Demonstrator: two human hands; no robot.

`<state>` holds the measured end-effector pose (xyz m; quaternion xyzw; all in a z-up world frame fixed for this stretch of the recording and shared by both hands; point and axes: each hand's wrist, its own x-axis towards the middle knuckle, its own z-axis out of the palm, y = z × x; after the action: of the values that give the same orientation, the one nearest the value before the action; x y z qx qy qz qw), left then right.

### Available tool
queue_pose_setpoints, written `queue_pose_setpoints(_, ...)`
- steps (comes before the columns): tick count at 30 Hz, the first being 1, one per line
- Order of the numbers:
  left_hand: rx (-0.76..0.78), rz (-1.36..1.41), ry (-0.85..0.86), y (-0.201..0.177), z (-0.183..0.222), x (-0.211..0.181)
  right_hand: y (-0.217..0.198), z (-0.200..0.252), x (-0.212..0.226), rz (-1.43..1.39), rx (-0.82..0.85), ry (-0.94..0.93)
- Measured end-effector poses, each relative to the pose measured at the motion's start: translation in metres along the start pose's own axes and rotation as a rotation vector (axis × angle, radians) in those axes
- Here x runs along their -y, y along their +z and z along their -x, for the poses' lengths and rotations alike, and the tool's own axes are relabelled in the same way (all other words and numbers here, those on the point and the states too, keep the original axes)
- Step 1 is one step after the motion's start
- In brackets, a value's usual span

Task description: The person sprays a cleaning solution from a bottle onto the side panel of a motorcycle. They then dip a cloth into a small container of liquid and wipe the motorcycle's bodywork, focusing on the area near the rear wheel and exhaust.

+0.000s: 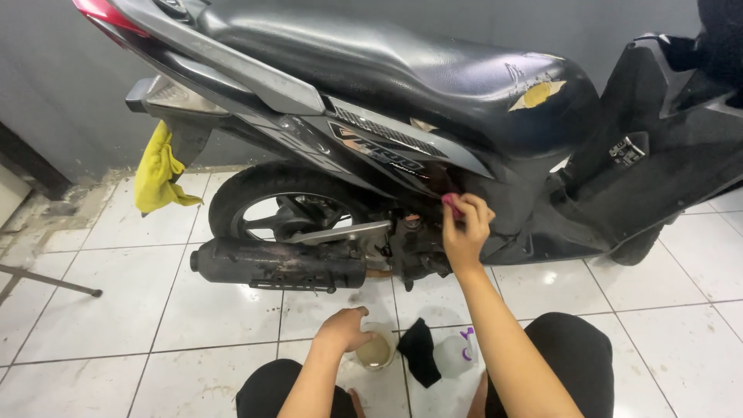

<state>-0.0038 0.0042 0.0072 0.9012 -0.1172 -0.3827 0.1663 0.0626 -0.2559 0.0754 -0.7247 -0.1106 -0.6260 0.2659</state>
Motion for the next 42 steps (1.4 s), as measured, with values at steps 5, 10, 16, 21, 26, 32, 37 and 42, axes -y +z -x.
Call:
queue_pose_setpoints(5, -0.002, 0.008, 0.006, 0.000, 0.001, -0.002, -0.004, 0.041, -0.028, 0.071, 0.001, 0.044)
queue_pose_setpoints(10, -0.011, -0.003, 0.020, -0.002, -0.003, -0.002, 0.021, -0.041, 0.021, 0.025, 0.011, -0.199)
queue_pose_setpoints(16, 0.011, 0.027, -0.022, -0.001, 0.003, 0.001, 0.023, -0.082, 0.048, -0.024, 0.037, -0.254)
queue_pose_setpoints(21, -0.022, -0.006, 0.008, 0.001, 0.003, 0.003, 0.007, -0.038, 0.007, 0.034, -0.032, -0.223)
queue_pose_setpoints(26, -0.009, -0.011, 0.017, 0.003, -0.006, -0.002, 0.021, -0.071, 0.030, 0.000, -0.003, -0.330)
queue_pose_setpoints(32, 0.006, 0.029, -0.008, 0.003, -0.006, 0.003, 0.045, -0.123, 0.069, -0.040, 0.083, -0.403)
queue_pose_setpoints(37, -0.029, -0.008, -0.038, 0.005, -0.003, 0.009, 0.030, -0.095, 0.051, -0.048, 0.073, -0.356)
queue_pose_setpoints(42, -0.003, 0.014, 0.016, 0.001, 0.000, 0.003, 0.031, -0.088, 0.049, -0.029, 0.039, -0.309)
